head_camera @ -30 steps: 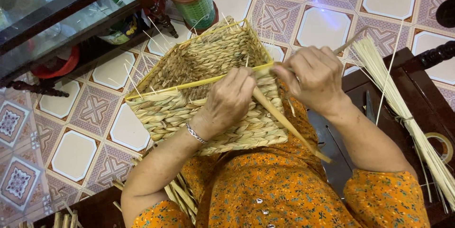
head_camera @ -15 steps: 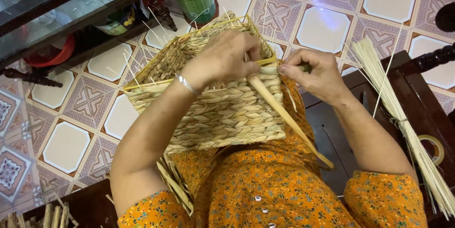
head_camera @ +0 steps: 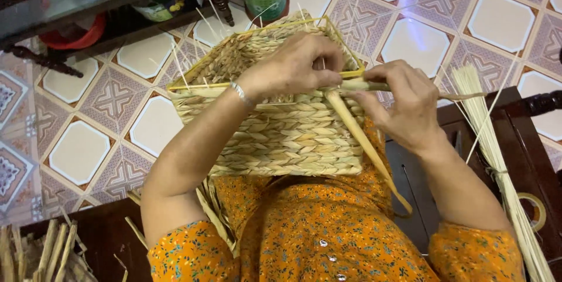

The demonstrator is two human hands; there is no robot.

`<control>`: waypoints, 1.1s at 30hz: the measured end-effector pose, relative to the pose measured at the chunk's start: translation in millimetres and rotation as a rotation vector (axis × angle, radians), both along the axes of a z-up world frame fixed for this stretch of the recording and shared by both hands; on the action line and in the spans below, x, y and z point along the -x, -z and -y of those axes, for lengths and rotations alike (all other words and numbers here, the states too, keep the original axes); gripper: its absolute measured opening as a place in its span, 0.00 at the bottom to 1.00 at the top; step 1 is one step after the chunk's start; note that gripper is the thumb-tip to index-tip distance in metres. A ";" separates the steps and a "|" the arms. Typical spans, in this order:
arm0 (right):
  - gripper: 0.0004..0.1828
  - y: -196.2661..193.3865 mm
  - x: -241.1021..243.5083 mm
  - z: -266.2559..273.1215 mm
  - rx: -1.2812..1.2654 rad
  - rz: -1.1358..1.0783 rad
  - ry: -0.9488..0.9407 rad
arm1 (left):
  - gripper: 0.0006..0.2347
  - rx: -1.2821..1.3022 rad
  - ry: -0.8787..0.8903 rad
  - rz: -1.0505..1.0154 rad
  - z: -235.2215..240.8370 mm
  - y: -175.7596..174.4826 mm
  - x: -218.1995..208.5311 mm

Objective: The person weaves a basket by hand, threading dried plant stalks through the frame and around the vertical supports. They wrap additional stalks around the top edge to finish the rim and trim excess material using shears.

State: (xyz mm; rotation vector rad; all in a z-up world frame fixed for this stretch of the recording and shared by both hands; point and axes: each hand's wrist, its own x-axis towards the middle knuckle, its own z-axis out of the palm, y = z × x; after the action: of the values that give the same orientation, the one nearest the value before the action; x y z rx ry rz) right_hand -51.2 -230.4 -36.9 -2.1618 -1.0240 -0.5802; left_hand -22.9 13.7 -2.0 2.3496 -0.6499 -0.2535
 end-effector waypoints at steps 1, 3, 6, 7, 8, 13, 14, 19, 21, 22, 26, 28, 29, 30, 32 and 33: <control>0.16 4.0 -3.6 -3.5 0.001 -0.002 -0.009 | 0.08 0.001 -0.009 -0.002 -4.6 -1.6 11.2; 0.18 12.7 -10.3 -11.5 0.034 0.057 0.087 | 0.13 0.131 -0.083 0.270 -14.0 -4.9 33.9; 0.16 22.1 -17.7 -9.2 -0.069 -0.054 0.046 | 0.11 0.271 -0.234 0.598 -47.9 -17.8 82.3; 0.16 23.8 -17.9 -9.4 -0.067 -0.061 0.039 | 0.11 0.269 -0.243 0.593 -68.1 -3.9 102.9; 0.16 25.1 -17.8 -8.9 -0.098 -0.088 0.022 | 0.08 0.340 -0.347 0.686 -88.0 9.2 121.7; 0.15 30.7 -17.2 -3.1 -0.161 -0.209 0.016 | 0.04 0.548 -0.954 0.616 -165.7 95.3 235.1; 0.14 30.8 -19.2 -1.9 -0.183 -0.226 -0.027 | 0.04 0.240 -1.156 0.409 -179.0 120.9 252.2; 0.09 35.0 -20.9 3.7 -0.282 -0.427 -0.114 | 0.12 -0.426 -1.406 -0.516 -193.3 235.0 324.9; 0.09 42.1 -23.4 4.5 -0.288 -0.449 -0.115 | 0.17 -0.535 -1.424 -0.384 -194.8 289.3 353.0; 0.09 45.4 -24.5 5.5 -0.287 -0.449 -0.115 | 0.17 -0.534 -1.425 -0.385 -197.7 298.7 356.4; 0.09 52.3 -25.9 7.2 -0.357 -0.549 -0.168 | 0.13 -0.618 -1.404 -0.242 -195.1 293.0 350.4; 0.09 51.4 -26.3 6.0 -0.381 -0.558 -0.179 | 0.12 -0.572 -1.443 -0.351 -197.0 280.0 341.6; 0.09 51.1 -26.2 5.6 -0.377 -0.543 -0.173 | 0.12 -0.527 -1.483 -0.452 -201.2 280.3 341.4; 0.09 52.6 -25.4 6.7 -0.376 -0.527 -0.166 | 0.13 -0.483 -1.520 -0.551 -205.0 281.3 340.9; 0.09 53.6 -24.8 7.1 -0.395 -0.559 -0.172 | 0.12 -0.541 -1.511 -0.533 -216.7 294.1 346.3; 0.09 53.4 -24.7 6.5 -0.410 -0.593 -0.176 | 0.11 -0.597 -1.501 -0.520 -223.7 299.3 348.7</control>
State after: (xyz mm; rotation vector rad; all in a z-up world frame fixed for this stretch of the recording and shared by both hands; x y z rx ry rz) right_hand -26.6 -236.9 -90.3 -1.6984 -0.6828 -0.0388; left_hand -371.6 237.4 -301.3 2.4398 1.5812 -0.3321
